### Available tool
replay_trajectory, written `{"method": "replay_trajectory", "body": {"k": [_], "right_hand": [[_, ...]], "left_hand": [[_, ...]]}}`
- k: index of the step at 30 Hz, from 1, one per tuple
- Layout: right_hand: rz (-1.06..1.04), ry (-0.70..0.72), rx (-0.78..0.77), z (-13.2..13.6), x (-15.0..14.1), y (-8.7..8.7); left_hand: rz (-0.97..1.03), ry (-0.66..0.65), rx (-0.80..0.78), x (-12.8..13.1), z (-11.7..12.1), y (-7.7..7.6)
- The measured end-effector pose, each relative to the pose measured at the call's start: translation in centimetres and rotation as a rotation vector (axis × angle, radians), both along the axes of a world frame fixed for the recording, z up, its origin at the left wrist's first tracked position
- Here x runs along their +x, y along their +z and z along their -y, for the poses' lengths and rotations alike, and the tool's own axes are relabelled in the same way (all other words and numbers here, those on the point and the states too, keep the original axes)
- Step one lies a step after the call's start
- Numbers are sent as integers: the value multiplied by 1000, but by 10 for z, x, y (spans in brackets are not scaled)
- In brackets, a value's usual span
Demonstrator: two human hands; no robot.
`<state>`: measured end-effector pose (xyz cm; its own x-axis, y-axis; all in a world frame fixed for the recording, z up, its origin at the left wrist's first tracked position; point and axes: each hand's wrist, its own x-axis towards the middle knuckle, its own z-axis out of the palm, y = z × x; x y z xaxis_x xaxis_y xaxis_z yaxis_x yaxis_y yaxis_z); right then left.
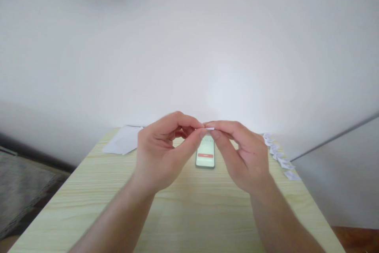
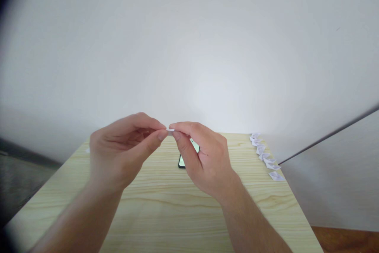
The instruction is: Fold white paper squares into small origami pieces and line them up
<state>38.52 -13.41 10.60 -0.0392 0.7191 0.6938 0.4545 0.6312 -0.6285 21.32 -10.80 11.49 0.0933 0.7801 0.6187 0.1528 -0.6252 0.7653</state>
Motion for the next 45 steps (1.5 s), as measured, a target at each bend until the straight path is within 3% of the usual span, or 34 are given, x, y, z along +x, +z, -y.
{"method": "replay_trajectory", "body": {"k": [9,22,26,33,40,45], "right_hand": [[46,2,32,-2,0,1],[49,-54,48,-4,3,-2],[2,1,-45,-3,5,2],[-322,270,-359,-5,8,4],[-336,296,-435,-2,12,9],[-286,250,-401,-2,11,8]], "left_hand": [[-79,44,38,-1,1,0],[-279,63,-61,-4,3,4],[-218,-18,-47,-7,3,4],[-93,-218,-16,-17,5,6],[-53,-208,-53,-18,5,4],[-60,-160,-64,-18,5,4]]}}
